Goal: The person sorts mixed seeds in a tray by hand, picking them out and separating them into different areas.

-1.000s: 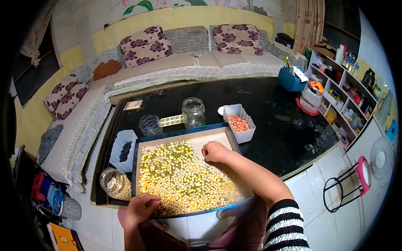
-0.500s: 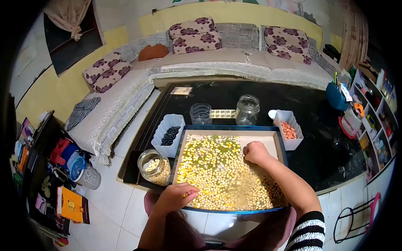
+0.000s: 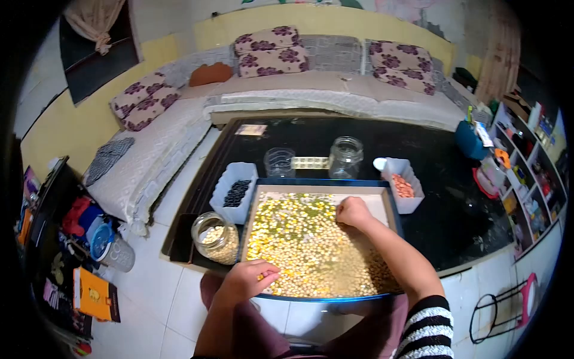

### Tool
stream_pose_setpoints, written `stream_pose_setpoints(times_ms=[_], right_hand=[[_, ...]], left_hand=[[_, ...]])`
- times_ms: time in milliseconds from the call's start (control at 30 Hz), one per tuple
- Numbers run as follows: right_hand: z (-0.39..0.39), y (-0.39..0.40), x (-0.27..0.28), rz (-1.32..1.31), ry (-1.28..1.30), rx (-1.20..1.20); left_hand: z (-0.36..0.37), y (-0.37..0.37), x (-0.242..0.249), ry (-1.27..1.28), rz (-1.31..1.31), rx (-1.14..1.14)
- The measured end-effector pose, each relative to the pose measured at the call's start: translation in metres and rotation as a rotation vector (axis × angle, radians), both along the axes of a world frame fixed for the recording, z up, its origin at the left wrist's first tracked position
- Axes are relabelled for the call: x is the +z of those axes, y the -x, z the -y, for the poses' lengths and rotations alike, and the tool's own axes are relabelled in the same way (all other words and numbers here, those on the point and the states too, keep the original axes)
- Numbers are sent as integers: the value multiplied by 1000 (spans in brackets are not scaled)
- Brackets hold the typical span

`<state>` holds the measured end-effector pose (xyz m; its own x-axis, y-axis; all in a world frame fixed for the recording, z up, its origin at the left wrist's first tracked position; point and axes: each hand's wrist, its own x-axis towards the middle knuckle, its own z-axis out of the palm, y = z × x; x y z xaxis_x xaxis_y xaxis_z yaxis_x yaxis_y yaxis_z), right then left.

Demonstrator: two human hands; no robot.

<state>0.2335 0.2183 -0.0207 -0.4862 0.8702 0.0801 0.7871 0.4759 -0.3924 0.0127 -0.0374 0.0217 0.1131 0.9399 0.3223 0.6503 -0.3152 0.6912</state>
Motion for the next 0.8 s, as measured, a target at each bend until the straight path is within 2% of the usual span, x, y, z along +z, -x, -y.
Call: stream_pose_setpoints(times_ms=[100, 133, 167, 233, 333, 433, 533, 700, 800], right_hand=[[4, 5, 19, -139, 69, -102], [7, 9, 35, -270, 331, -132], [11, 12, 48, -269, 334, -128], [19, 32, 68, -523, 451, -33], [38, 73, 98, -548, 510, 163], [73, 120, 129, -559, 466, 400], [106, 161, 158, -395, 401, 565], [127, 208, 131, -250, 60, 746], [122, 194, 123, -380, 39, 764]], left_hand=[[0, 0, 2, 2, -47, 1], [0, 0, 4, 31, -55, 6], [0, -1, 3, 33, -55, 10], [0, 1, 1, 57, -24, -5], [0, 3, -6, 25, -17, 0], [0, 1, -4, 33, -7, 15], [0, 2, -4, 43, -10, 14], [0, 1, -1, 61, -28, 16], [-1, 2, -4, 33, 0, -11]])
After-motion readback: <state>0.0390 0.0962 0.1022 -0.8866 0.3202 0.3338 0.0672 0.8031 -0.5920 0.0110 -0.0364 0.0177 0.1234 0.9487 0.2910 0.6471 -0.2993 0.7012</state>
